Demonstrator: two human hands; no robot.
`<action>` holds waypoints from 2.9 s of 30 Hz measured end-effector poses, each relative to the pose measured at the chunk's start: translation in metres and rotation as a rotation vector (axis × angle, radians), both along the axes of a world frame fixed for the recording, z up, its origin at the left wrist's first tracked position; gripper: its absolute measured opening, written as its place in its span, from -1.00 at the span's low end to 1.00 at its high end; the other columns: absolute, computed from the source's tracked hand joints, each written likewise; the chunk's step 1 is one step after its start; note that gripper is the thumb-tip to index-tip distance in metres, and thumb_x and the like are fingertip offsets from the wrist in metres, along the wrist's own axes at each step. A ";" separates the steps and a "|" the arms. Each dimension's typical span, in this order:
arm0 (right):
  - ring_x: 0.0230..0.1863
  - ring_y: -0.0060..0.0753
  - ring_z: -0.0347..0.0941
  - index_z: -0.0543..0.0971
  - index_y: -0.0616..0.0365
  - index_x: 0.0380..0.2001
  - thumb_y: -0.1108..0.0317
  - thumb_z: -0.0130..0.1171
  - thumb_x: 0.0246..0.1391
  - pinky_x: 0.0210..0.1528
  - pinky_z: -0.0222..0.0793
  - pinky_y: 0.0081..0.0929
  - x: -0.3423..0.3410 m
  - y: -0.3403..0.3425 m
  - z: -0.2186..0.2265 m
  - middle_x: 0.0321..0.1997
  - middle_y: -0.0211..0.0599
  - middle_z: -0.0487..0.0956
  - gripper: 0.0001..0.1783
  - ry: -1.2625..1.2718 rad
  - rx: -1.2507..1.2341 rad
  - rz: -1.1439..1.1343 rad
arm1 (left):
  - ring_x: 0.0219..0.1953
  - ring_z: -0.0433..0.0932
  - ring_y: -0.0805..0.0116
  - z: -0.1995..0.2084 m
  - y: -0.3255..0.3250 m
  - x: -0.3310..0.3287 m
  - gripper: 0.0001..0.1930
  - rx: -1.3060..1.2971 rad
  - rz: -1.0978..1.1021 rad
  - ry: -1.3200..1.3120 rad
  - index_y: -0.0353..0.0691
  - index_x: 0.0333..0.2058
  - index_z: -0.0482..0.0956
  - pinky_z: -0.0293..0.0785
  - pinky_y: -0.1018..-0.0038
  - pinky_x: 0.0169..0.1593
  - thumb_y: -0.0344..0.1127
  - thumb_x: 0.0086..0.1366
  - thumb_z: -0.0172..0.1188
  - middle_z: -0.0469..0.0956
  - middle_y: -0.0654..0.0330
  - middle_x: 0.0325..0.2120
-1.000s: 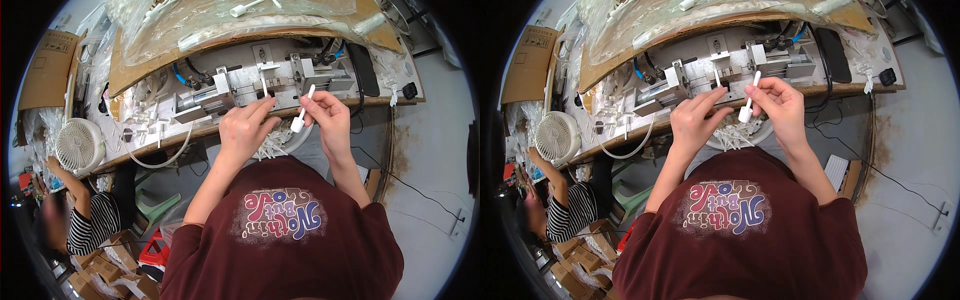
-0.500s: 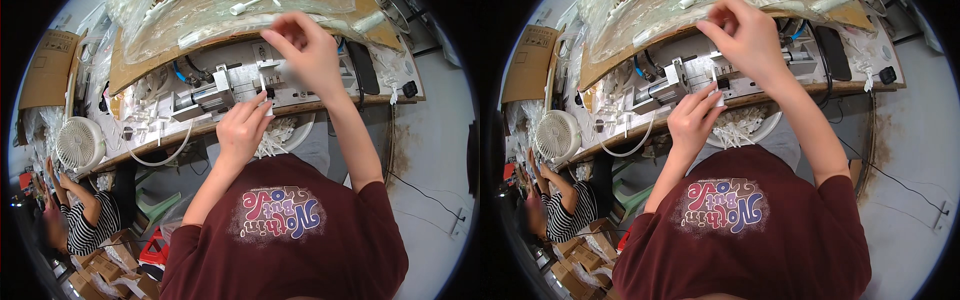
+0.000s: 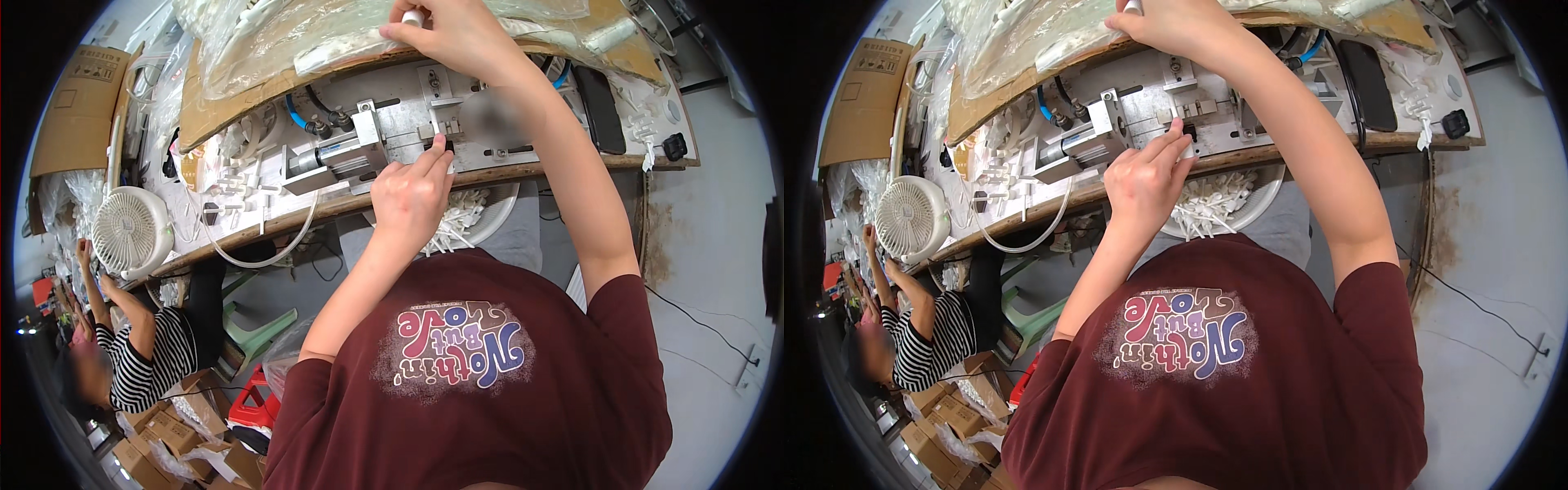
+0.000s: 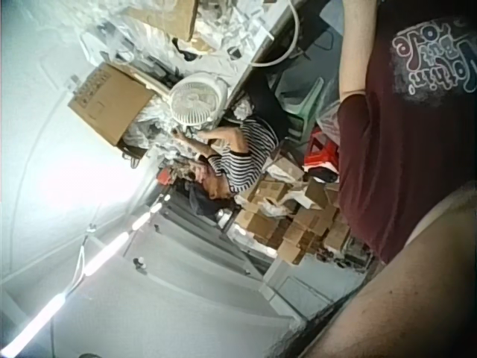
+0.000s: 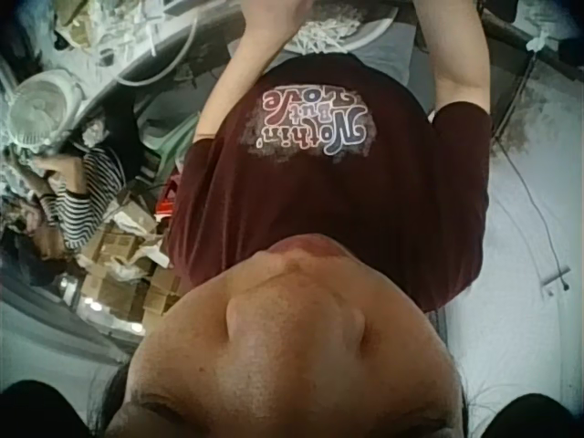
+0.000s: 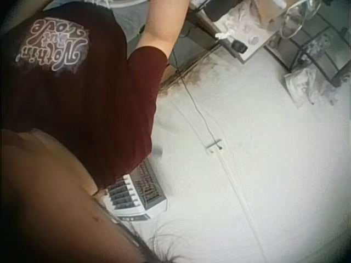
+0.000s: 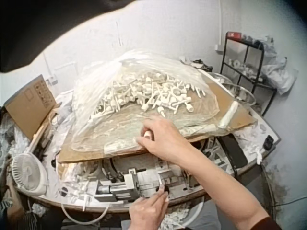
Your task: The recorder uses a pneumatic machine to assemble or press-fit small white plastic sprayer components.
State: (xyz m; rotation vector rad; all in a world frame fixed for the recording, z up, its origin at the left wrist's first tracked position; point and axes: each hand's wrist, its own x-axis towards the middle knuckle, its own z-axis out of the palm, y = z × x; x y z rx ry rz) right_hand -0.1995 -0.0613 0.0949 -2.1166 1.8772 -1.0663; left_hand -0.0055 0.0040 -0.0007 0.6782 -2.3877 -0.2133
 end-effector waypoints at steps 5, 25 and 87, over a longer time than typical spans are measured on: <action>-0.40 -0.37 0.49 0.59 0.24 -0.27 0.25 0.38 -0.02 -0.33 0.43 -0.44 0.019 0.057 0.016 -0.30 -0.20 0.55 -0.67 -0.396 -0.025 -0.103 | -0.62 0.52 0.34 0.002 0.000 0.000 -0.73 0.024 0.005 -0.004 -0.11 -0.29 0.72 0.47 0.51 -0.44 -0.33 -0.06 0.44 0.69 0.36 -0.19; -0.21 -0.32 0.60 0.64 0.23 -0.28 0.47 0.42 -0.22 -0.27 0.54 -0.45 0.054 0.151 -0.089 0.06 -0.17 0.58 -0.67 0.055 -0.230 -0.079 | -0.47 0.60 0.26 0.011 0.013 0.043 -0.71 0.282 -0.375 -0.182 -0.16 -0.33 0.66 0.51 0.38 -0.36 -0.20 -0.03 0.45 0.65 0.30 -0.36; -0.04 -0.07 0.50 0.50 0.10 -0.14 0.62 0.20 -0.11 -0.09 0.46 -0.17 -0.030 -0.051 0.032 -0.17 -0.29 0.54 -0.61 0.682 0.306 0.067 | -0.56 0.55 0.26 0.003 0.024 0.054 -0.78 0.270 -0.434 -0.027 -0.15 -0.41 0.63 0.46 0.40 -0.46 -0.15 0.11 0.39 0.57 0.27 -0.55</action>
